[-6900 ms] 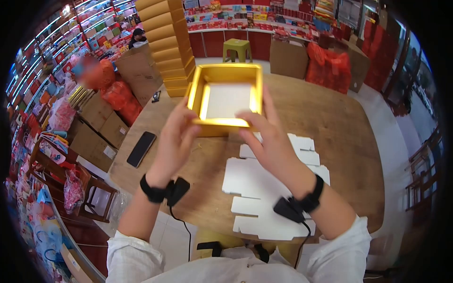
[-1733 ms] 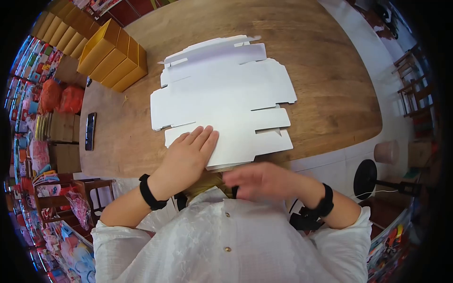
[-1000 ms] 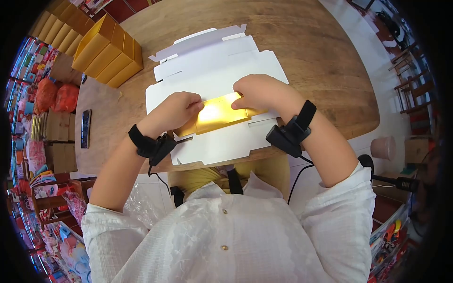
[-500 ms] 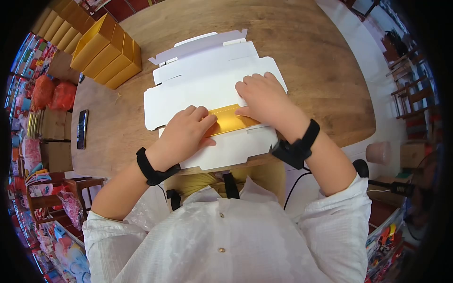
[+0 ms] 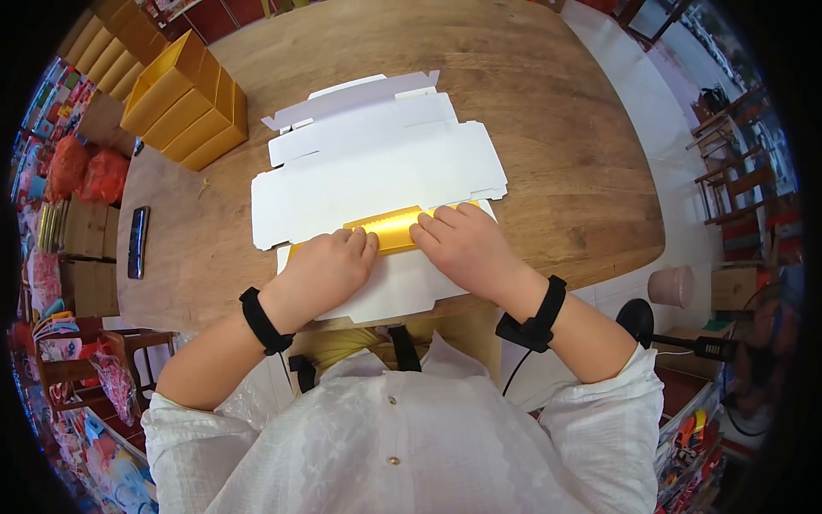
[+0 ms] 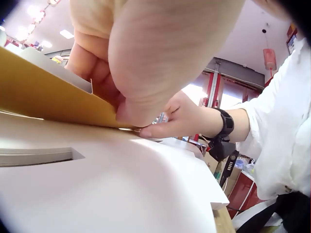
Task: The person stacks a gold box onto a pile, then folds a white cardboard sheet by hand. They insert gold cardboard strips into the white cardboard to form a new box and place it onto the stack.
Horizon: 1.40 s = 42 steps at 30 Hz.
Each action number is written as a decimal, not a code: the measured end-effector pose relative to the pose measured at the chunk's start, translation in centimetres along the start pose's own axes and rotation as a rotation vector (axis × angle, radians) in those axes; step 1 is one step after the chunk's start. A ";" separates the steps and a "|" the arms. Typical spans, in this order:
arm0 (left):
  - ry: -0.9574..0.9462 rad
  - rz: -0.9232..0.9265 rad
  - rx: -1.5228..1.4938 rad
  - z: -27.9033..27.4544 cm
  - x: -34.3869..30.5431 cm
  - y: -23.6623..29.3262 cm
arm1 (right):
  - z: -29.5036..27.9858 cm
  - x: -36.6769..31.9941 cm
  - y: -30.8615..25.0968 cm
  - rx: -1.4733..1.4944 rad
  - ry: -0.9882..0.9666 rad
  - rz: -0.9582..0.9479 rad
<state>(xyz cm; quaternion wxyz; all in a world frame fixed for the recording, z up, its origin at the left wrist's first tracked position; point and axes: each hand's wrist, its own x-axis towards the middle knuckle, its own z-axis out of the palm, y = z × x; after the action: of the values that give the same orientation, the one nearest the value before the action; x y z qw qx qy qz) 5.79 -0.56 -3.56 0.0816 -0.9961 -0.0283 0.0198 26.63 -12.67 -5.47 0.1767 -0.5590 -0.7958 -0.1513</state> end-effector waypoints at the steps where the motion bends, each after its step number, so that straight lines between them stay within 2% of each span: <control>1: 0.000 -0.002 0.003 0.1 0.0 0.1 | 0.1 0.1 0.1 -0.011 -0.002 -0.011; 13: -0.044 -0.006 0.158 0.2 -0.2 0.9 | 0.0 0.5 0.2 -0.083 0.036 -0.082; 15: 0.100 -0.012 0.234 0.1 -0.3 0.8 | 0.0 0.5 0.2 -0.092 0.035 -0.088; 16: 0.100 -0.011 0.235 -0.2 -0.3 0.7 | 0.0 0.6 0.2 -0.060 0.004 -0.067; 18: -0.012 -0.067 -0.107 -1.0 0.2 0.1 | 0.1 0.8 0.1 -0.043 -0.025 -0.030; 20: 0.119 -0.167 -0.328 -0.3 0.1 -0.7 | -0.1 1.7 0.7 0.099 -0.260 0.047; 21: 0.045 -0.243 -0.425 -1.1 0.7 -1.6 | 0.0 2.2 1.2 0.177 -0.252 0.058; 22: -0.037 -0.295 -0.521 -1.6 1.4 -2.7 | -0.2 3.4 1.9 0.167 -0.430 0.092; 23: 0.037 -0.288 -0.637 -0.4 1.9 -4.3 | -0.8 4.8 3.1 0.255 -0.552 0.167; 24: 0.010 -0.249 -0.844 -0.3 2.1 -6.1 | 0.1 5.2 4.1 0.348 -0.501 0.196; 25: -0.106 -0.372 -0.964 -1.0 2.8 -6.9 | 0.6 5.9 5.0 0.392 -0.514 0.233; 26: -0.066 -0.337 -0.872 -0.2 3.2 -7.7 | 1.3 6.0 5.4 0.252 -0.435 0.193; 27: 0.053 -0.280 -0.496 0.8 3.4 -8.0 | 1.4 6.2 5.8 0.092 -0.518 0.172; 30: 0.079 -0.279 -0.494 2.0 3.8 -8.6 | 2.9 5.6 5.5 0.071 -0.373 0.296; 31: 0.076 -0.275 -0.495 2.3 3.8 -8.7 | 2.7 5.9 5.6 0.135 -0.492 0.328; 32: 0.078 -0.267 -0.488 2.4 3.8 -8.7 | 2.5 5.8 5.4 0.131 -0.484 0.334; 34: 0.078 -0.226 -0.638 2.1 3.9 -8.5 | 2.6 5.4 4.3 0.042 -0.326 0.341; 36: 0.158 -0.234 -0.724 3.0 4.2 -7.6 | 3.8 4.6 2.7 -0.150 -0.010 0.177; 37: 0.141 -0.220 -0.747 2.5 4.4 -7.1 | 3.6 4.7 1.1 0.052 0.270 0.153; 39: 0.116 -0.229 -0.769 0.6 4.3 -6.0 | 1.9 2.7 -2.4 0.394 0.238 0.146; 41: 0.441 -0.192 -0.638 -3.1 3.2 -5.0 | -0.4 0.0 -4.1 0.605 0.019 0.179; 42: 0.561 -0.201 -0.437 -5.8 2.4 -4.7 | -1.2 -1.1 -3.9 0.667 -0.095 0.234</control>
<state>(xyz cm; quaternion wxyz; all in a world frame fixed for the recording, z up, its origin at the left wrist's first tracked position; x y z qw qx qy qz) 8.16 3.30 2.83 -0.1268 -0.9490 -0.1062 -0.2685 23.46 -15.38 -5.03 0.3286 -0.5645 -0.7392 0.1644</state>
